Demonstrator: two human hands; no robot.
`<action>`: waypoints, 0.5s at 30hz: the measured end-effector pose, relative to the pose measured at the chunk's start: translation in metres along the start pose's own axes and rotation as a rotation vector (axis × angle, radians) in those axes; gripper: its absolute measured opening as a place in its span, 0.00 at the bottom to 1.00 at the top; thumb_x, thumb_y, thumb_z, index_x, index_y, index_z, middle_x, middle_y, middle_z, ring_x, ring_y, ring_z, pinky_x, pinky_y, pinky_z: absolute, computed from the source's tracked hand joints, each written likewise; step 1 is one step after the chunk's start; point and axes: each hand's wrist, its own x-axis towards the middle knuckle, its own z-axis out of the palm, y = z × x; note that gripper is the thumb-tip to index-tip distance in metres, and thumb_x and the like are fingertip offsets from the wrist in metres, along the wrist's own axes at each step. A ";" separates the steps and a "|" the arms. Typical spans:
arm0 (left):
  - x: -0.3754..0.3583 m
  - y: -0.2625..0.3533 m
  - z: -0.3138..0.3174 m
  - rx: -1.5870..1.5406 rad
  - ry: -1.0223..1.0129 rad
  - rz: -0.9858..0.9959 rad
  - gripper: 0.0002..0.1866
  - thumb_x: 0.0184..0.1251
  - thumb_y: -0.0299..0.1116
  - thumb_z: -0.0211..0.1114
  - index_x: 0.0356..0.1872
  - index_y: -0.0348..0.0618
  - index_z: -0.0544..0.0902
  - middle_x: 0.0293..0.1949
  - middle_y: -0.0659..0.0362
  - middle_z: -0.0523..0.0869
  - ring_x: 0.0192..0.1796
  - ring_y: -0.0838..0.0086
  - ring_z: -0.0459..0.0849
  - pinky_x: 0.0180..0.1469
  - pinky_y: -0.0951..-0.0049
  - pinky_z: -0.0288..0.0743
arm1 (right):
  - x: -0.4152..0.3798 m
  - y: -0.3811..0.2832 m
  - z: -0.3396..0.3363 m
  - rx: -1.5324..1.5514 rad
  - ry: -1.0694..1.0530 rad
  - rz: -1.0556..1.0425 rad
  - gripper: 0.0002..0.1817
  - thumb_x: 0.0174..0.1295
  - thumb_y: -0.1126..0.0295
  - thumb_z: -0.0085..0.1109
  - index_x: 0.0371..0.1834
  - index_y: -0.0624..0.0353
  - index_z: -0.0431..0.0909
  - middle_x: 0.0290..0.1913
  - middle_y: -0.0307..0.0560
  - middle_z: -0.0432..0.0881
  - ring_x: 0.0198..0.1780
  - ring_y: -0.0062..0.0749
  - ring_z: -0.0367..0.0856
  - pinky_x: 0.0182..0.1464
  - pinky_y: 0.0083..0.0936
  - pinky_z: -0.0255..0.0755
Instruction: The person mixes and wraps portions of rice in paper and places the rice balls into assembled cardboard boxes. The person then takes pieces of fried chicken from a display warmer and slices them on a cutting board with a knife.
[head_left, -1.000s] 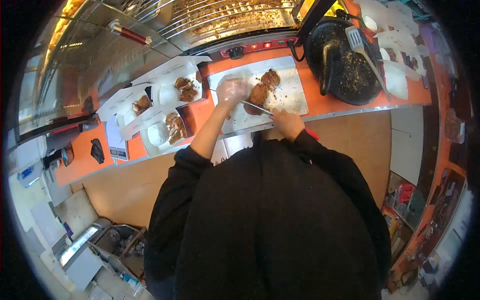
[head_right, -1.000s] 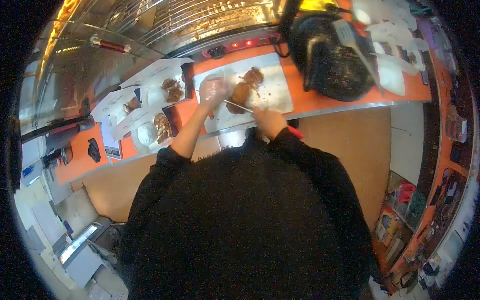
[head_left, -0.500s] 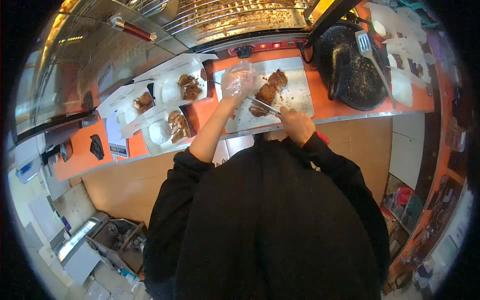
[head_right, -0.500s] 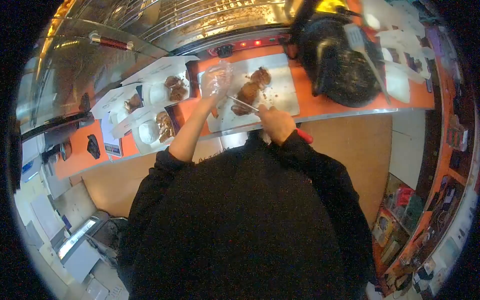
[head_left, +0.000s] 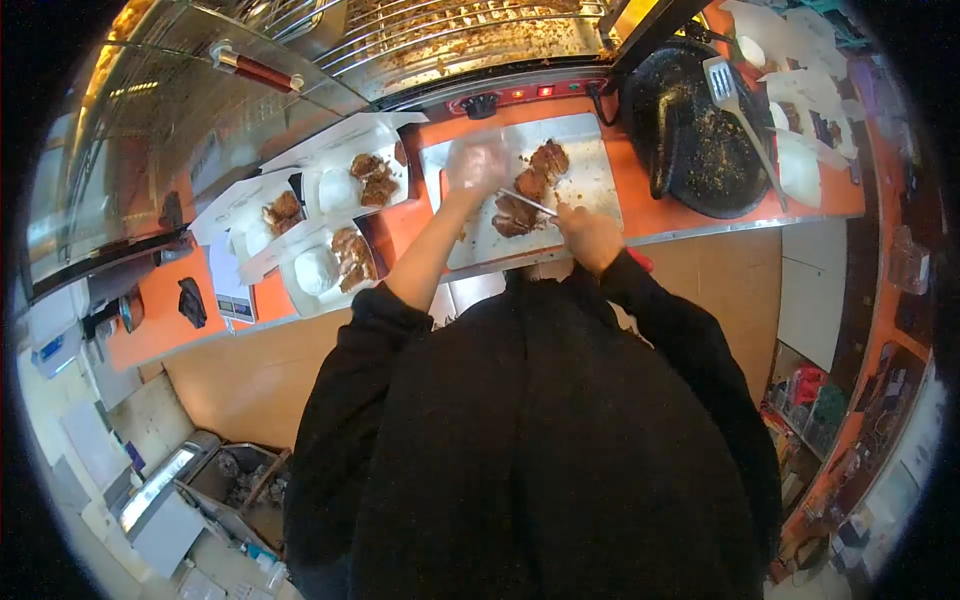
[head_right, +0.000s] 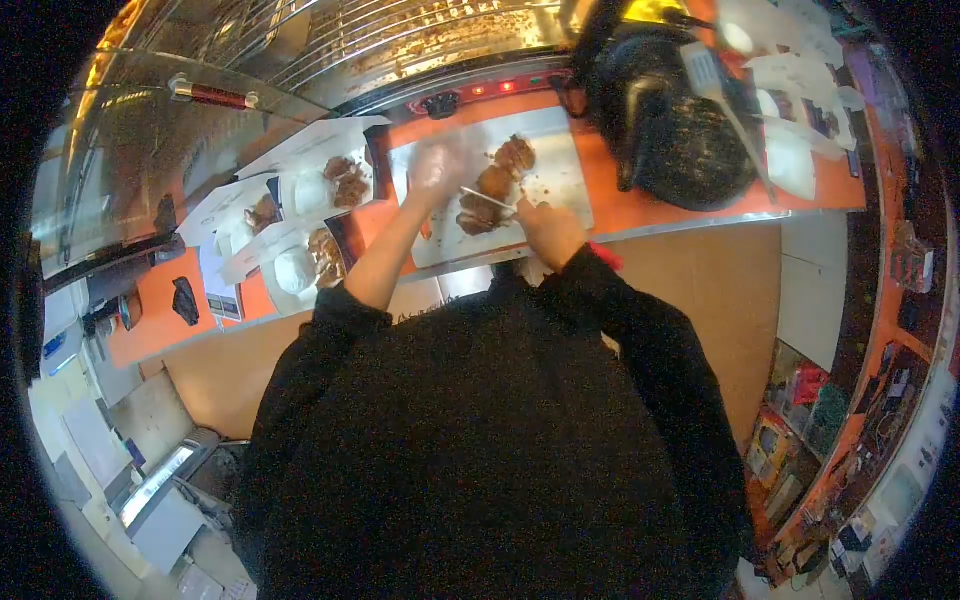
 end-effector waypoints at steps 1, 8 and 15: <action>-0.012 0.005 -0.002 0.160 -0.118 -0.017 0.12 0.49 0.43 0.56 0.26 0.49 0.82 0.29 0.57 0.83 0.36 0.64 0.79 0.41 0.65 0.72 | -0.002 0.004 0.014 -0.006 0.029 -0.032 0.12 0.58 0.59 0.47 0.30 0.57 0.67 0.18 0.51 0.73 0.18 0.46 0.75 0.17 0.36 0.68; 0.003 0.016 -0.012 0.343 -0.317 -0.032 0.12 0.48 0.42 0.58 0.26 0.46 0.81 0.28 0.56 0.82 0.33 0.63 0.79 0.41 0.66 0.70 | -0.006 0.002 0.003 -0.004 0.071 -0.063 0.13 0.58 0.59 0.48 0.28 0.57 0.68 0.18 0.49 0.73 0.16 0.44 0.74 0.16 0.35 0.67; 0.014 0.007 0.010 0.004 0.007 0.142 0.07 0.43 0.37 0.61 0.23 0.47 0.82 0.25 0.57 0.82 0.29 0.62 0.79 0.34 0.67 0.72 | 0.008 0.017 -0.007 0.040 0.090 -0.037 0.13 0.57 0.58 0.50 0.28 0.58 0.69 0.17 0.51 0.74 0.16 0.44 0.74 0.16 0.37 0.66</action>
